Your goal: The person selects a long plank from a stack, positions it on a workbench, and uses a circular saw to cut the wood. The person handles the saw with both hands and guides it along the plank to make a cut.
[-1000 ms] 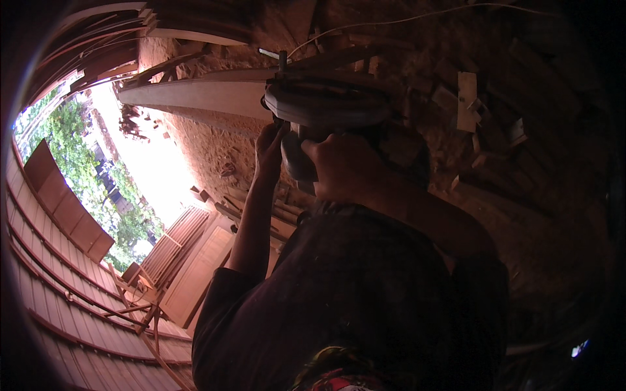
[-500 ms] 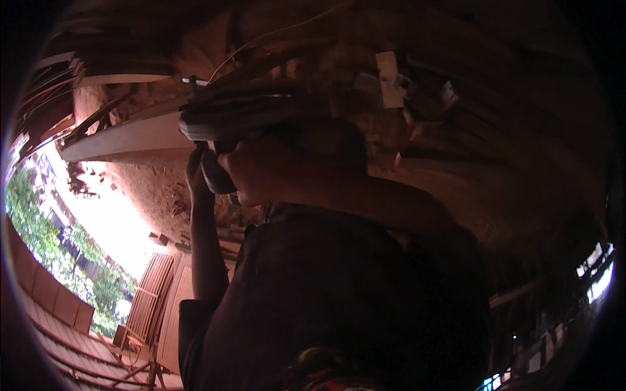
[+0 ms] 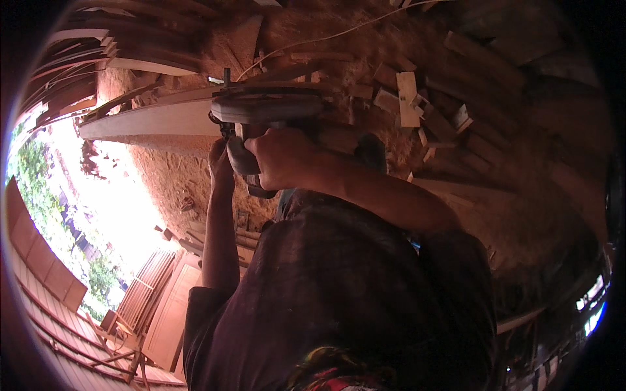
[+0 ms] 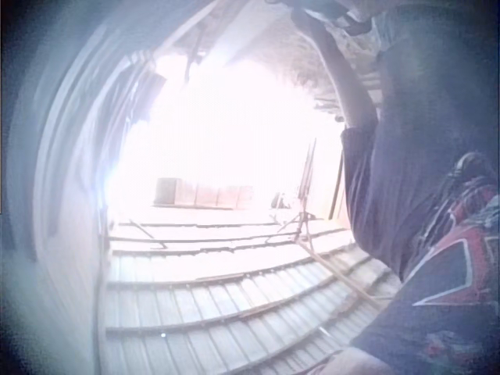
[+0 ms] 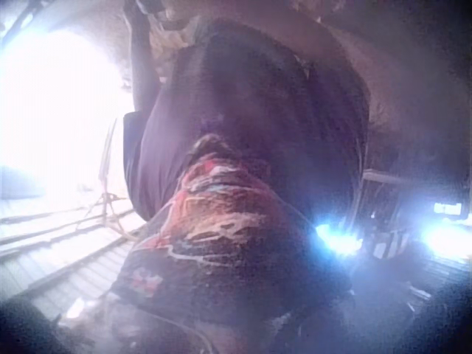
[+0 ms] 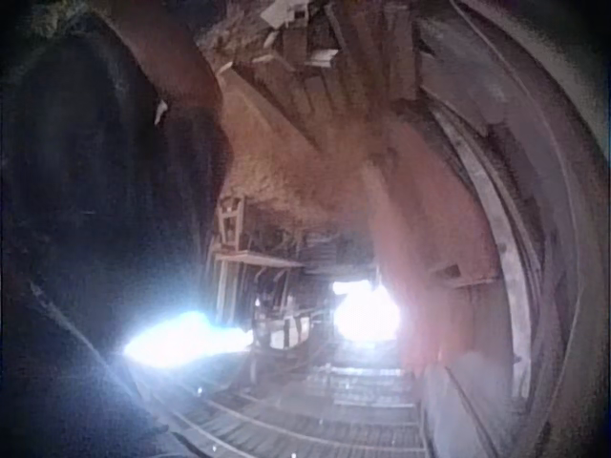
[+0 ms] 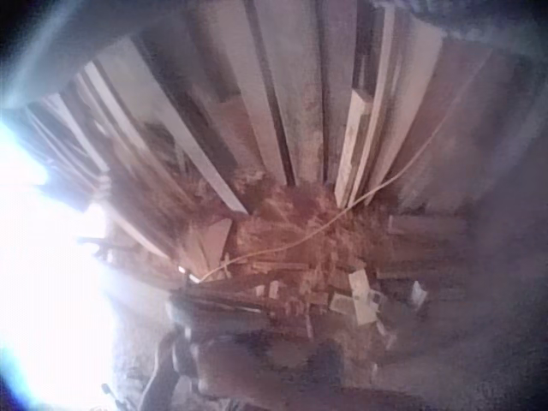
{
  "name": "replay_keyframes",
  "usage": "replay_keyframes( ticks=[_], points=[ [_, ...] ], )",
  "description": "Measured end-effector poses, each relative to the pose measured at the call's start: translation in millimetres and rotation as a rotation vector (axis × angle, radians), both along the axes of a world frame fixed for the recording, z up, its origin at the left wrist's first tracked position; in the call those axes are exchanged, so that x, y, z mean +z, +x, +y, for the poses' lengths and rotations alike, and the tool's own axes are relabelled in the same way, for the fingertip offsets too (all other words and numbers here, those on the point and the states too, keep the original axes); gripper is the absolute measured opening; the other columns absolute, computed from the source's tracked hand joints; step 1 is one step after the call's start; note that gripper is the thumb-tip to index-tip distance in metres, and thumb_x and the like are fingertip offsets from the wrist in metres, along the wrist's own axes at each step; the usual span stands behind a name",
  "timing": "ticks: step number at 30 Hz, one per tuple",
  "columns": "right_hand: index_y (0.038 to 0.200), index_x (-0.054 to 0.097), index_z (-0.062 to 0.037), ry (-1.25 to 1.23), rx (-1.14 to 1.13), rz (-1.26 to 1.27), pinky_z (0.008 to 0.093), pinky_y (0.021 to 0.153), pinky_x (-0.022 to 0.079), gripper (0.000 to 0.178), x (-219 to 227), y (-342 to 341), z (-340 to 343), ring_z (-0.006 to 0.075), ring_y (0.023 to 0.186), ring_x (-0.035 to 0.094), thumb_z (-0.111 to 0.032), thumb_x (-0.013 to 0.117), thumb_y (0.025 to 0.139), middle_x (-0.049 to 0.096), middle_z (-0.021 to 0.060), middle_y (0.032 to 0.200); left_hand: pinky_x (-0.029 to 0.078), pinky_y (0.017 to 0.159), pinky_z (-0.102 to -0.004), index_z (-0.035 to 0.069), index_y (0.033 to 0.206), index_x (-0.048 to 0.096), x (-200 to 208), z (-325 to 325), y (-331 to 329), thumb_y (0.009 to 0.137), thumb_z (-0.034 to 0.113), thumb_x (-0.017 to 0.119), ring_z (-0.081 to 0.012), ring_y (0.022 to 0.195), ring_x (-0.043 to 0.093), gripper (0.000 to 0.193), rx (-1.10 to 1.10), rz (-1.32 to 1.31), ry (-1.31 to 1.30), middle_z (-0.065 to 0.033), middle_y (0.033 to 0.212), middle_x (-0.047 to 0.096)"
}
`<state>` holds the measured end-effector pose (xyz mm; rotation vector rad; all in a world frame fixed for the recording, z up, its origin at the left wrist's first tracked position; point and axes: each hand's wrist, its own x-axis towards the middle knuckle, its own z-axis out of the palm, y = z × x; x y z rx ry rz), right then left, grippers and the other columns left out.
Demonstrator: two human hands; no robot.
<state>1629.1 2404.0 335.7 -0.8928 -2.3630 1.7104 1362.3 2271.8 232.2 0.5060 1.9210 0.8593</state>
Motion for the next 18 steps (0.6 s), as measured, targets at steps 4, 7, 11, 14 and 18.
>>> replay_keyframes(
  ticks=[4, 7, 11, 14, 18],
  points=[
    [0.101, 0.073, -0.0017, 0.016, -0.012, 0.018, 0.0486, 0.083, 0.06, 0.032, 2, 1, 1, 0.0392, 0.086, 0.075, -0.013, 0.073, 0.071, 0.074, 0.0217, 0.082, 0.052, 0.085, -0.0292, 0.003, 0.121, 0.068, 2, 0, 10, 0.102, 0.027, 0.07, -0.0114, 0.097, 0.065, 0.031, 0.044, -0.043, 0.03, -0.0036, 0.107, 0.07],
    [0.101, 0.072, -0.0014, 0.001, 0.019, 0.017, 0.0486, 0.083, 0.06, 0.032, 4, 1, 3, 0.0396, 0.086, 0.074, -0.012, 0.072, 0.07, 0.074, 0.0214, 0.081, 0.052, 0.083, -0.0292, 0.003, 0.122, 0.067, -3, -7, 3, 0.102, 0.028, 0.07, -0.0107, 0.094, 0.064, 0.032, 0.022, 0.008, 0.051, -0.003, 0.106, 0.07],
    [0.102, 0.072, -0.0013, 0.015, -0.037, 0.04, 0.049, 0.084, 0.06, 0.033, -6, 0, -3, 0.0397, 0.087, 0.074, -0.013, 0.073, 0.07, 0.074, 0.0207, 0.081, 0.051, 0.082, -0.0292, 0.002, 0.123, 0.067, 1, 2, 18, 0.102, 0.027, 0.071, -0.0107, 0.093, 0.063, 0.033, 0.078, -0.045, 0.085, -0.0032, 0.105, 0.07],
    [0.104, 0.072, -0.0011, 0.05, -0.058, 0.047, 0.0492, 0.086, 0.059, 0.037, -8, 0, -4, 0.0398, 0.088, 0.074, -0.013, 0.074, 0.07, 0.074, 0.021, 0.083, 0.051, 0.081, -0.0292, 0.001, 0.124, 0.066, 4, 4, 20, 0.101, 0.029, 0.073, -0.0111, 0.093, 0.064, 0.037, 0.07, 0.009, 0.068, -0.0043, 0.104, 0.07],
    [0.11, 0.072, -0.0006, 0.065, -0.054, 0.031, 0.049, 0.088, 0.059, 0.044, -6, 1, -3, 0.0407, 0.091, 0.074, -0.015, 0.075, 0.069, 0.075, 0.0232, 0.089, 0.053, 0.079, -0.0292, 0.0, 0.125, 0.066, 1, 5, 23, 0.098, 0.031, 0.076, -0.0121, 0.091, 0.065, 0.042, 0.085, 0.08, 0.028, -0.006, 0.103, 0.071]
  ],
)
